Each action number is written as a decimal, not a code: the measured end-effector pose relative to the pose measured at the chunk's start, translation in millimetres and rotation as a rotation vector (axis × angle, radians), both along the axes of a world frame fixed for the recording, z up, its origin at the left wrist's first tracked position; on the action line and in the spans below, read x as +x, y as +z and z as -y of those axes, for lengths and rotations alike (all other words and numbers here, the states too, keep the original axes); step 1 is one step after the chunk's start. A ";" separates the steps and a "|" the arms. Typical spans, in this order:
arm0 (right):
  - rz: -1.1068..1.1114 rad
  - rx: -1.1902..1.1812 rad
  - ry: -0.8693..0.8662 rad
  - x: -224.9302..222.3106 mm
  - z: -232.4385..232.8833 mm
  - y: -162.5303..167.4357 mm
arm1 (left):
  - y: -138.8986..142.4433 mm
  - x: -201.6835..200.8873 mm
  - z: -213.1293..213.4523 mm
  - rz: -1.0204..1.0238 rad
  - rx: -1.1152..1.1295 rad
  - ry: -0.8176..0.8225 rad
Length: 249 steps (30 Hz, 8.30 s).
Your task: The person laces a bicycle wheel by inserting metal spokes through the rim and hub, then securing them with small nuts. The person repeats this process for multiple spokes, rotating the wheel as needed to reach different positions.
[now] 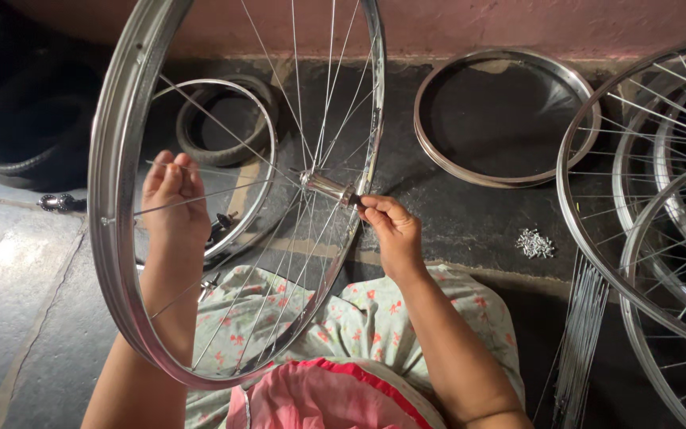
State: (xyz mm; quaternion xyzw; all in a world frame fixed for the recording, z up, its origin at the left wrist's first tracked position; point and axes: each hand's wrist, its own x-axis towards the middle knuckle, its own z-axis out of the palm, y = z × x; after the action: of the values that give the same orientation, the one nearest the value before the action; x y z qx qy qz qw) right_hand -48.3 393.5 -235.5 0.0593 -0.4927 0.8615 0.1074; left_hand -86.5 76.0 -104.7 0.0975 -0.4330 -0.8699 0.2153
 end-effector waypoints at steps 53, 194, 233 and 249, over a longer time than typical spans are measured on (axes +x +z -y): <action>-0.151 0.241 0.180 3.1 1.6 9.4 | 54.1 149.8 22.4 -0.424 -0.430 -0.563; -0.314 0.520 0.267 292.7 105.5 126.1 | 29.6 201.5 -26.4 -0.590 -0.489 -0.790; -0.647 1.078 -0.643 260.6 102.2 248.6 | 39.6 180.7 -51.0 -0.587 -0.184 -1.064; -0.789 1.257 -0.715 260.4 118.9 248.6 | 23.7 188.5 -48.6 -0.519 -0.181 -0.952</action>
State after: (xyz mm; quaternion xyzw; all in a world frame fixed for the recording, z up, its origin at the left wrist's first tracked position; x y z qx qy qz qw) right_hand 212.1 274.7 13.1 0.2462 -0.7982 0.2545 0.4873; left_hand 101.9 124.6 -81.0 -0.3457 -0.4352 -0.8259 -0.0946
